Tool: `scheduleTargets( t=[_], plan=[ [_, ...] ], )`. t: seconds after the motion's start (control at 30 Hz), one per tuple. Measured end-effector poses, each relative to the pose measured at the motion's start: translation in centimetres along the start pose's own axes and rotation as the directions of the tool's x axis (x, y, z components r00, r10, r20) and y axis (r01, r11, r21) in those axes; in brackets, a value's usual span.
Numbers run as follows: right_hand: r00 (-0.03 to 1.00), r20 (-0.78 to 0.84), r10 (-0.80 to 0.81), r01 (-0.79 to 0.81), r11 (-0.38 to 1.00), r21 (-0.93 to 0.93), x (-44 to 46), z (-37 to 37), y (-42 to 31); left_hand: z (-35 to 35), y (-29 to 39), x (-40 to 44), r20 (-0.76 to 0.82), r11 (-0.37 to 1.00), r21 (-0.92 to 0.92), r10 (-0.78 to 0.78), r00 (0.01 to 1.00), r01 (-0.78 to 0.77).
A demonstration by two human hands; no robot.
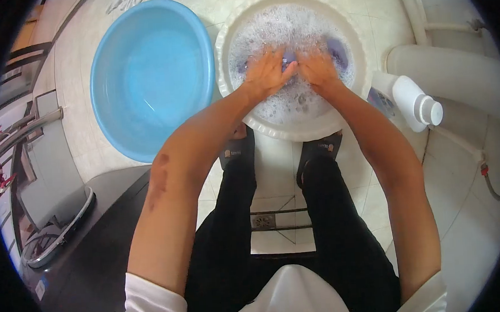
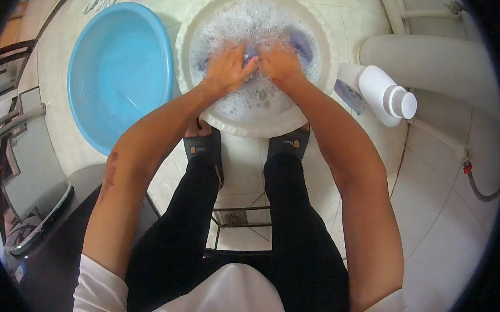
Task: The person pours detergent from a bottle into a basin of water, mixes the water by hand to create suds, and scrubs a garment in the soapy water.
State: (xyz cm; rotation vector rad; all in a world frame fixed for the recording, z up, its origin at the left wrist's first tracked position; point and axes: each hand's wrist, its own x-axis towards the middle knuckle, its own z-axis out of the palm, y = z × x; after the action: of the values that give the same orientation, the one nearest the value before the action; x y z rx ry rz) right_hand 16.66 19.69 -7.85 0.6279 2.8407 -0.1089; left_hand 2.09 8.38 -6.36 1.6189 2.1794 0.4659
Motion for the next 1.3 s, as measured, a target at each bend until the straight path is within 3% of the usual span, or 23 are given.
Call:
scheduleTargets(
  t=[0.03,0.07,0.1,0.13,0.2,0.23,0.27,0.3,0.33,0.37,0.4,0.43,0.47,0.5,0.53,0.63,0.83,0.9,1.0,1.07,1.17,1.23,1.3],
  plan=[
    [1.0,0.001,0.003,-0.003,1.0,0.002,-0.1,-0.1,0.5,0.3,-0.1,0.0,0.061,0.992,0.111,-0.066,0.996,0.059],
    [0.979,0.167,-0.12,0.124,0.992,-0.013,-0.2,-0.3,1.1,0.4,-0.7,0.3,0.064,0.992,0.11,-0.064,0.996,0.057],
    [0.915,0.328,-0.234,0.251,0.968,-0.008,-0.3,-0.6,1.5,-1.1,-0.8,0.7,0.293,0.984,0.169,-0.001,0.956,-0.051],
    [0.915,0.329,-0.234,0.25,0.968,-0.008,-0.4,1.7,2.3,-1.9,-0.9,0.9,0.509,0.966,0.199,0.044,0.86,-0.168],
    [0.958,-0.103,-0.269,0.287,0.861,0.42,-0.2,7.7,3.8,-1.7,-1.2,1.8,0.583,0.982,0.153,0.0,0.812,-0.109],
    [0.957,-0.103,-0.27,0.288,0.862,0.418,0.2,5.8,3.1,-1.1,-1.7,2.4,0.655,0.993,0.113,-0.04,0.754,-0.045],
    [0.992,0.108,-0.06,-0.047,0.624,0.78,1.1,3.9,2.1,0.3,-3.0,2.2,0.652,0.993,0.113,-0.04,0.757,-0.045],
    [0.924,0.38,0.039,-0.38,0.207,0.902,1.9,1.6,1.1,3.3,-5.5,1.6,0.501,0.987,0.013,0.131,0.855,-0.159],
    [0.926,0.375,0.041,-0.375,0.212,0.903,2.4,0.0,0.3,4.8,-6.8,1.3,0.316,0.956,-0.062,0.292,0.903,-0.288],
    [0.926,0.357,0.119,-0.35,0.623,0.7,2.8,-1.3,-0.4,3.0,-5.4,1.1,0.309,0.955,-0.059,0.294,0.904,-0.291],
    [0.935,0.304,0.184,-0.286,0.897,0.337,2.9,-2.4,-0.6,-0.3,-2.8,0.6,0.338,0.986,-0.071,0.169,0.926,-0.154],
    [0.938,0.296,0.183,-0.281,0.899,0.335,2.3,-3.2,-0.7,-2.0,-1.2,0.5,0.369,0.997,-0.079,0.039,0.929,-0.011],
    [0.986,-0.074,0.147,-0.116,0.94,0.321,1.2,-3.7,-1.0,-1.6,-1.0,0.6,0.364,0.997,-0.077,0.036,0.931,-0.009],
    [0.901,-0.427,0.08,0.032,0.968,0.248,0.5,-3.9,-0.8,-0.9,-0.6,0.6,0.037,0.998,0.061,0.027,0.999,-0.029],
    [0.905,-0.419,0.08,0.031,0.968,0.251,0.0,-4.1,-0.6,-0.2,-0.3,0.1,-0.285,0.981,0.194,0.058,0.957,-0.002],
    [0.952,-0.299,0.068,0.05,0.928,0.37,-1.2,-4.1,-0.2,-1.3,-0.9,0.6,-0.127,0.973,0.144,0.201,0.971,-0.183],
    [0.942,-0.324,0.091,0.047,0.918,0.394,-0.6,-3.5,1.8,-2.3,-0.5,2.0,-0.148,0.993,-0.094,0.051,0.988,-0.065],
    [0.975,-0.127,0.18,-0.031,0.682,0.73,-0.5,-4.8,2.6,-3.6,-0.5,1.7,-0.177,0.981,-0.182,0.029,0.984,-0.061],
    [0.961,-0.008,0.275,-0.15,0.548,0.823,-1.2,-6.8,3.1,-6.0,-0.1,1.6,-0.211,0.95,-0.301,0.02,0.977,-0.084],
    [0.953,-0.052,0.3,-0.133,0.564,0.815,-1.1,-7.8,3.3,-7.1,0.8,1.6,-0.213,0.939,-0.328,0.032,0.977,-0.102],
    [0.93,-0.147,0.337,-0.071,0.558,0.827,-0.6,-8.7,2.9,-7.1,1.7,2.0,-0.216,0.901,-0.433,-0.081,0.973,-0.021],
    [0.916,-0.19,0.354,-0.03,0.532,0.847,-0.1,-8.8,2.4,-5.9,2.1,2.4,-0.226,0.765,-0.638,-0.299,0.927,0.091],
    [0.893,-0.133,0.43,-0.009,0.314,0.949,0.6,-8.4,1.7,-3.9,2.0,2.7,-0.171,0.698,-0.694,-0.396,0.902,0.175]
  ],
)
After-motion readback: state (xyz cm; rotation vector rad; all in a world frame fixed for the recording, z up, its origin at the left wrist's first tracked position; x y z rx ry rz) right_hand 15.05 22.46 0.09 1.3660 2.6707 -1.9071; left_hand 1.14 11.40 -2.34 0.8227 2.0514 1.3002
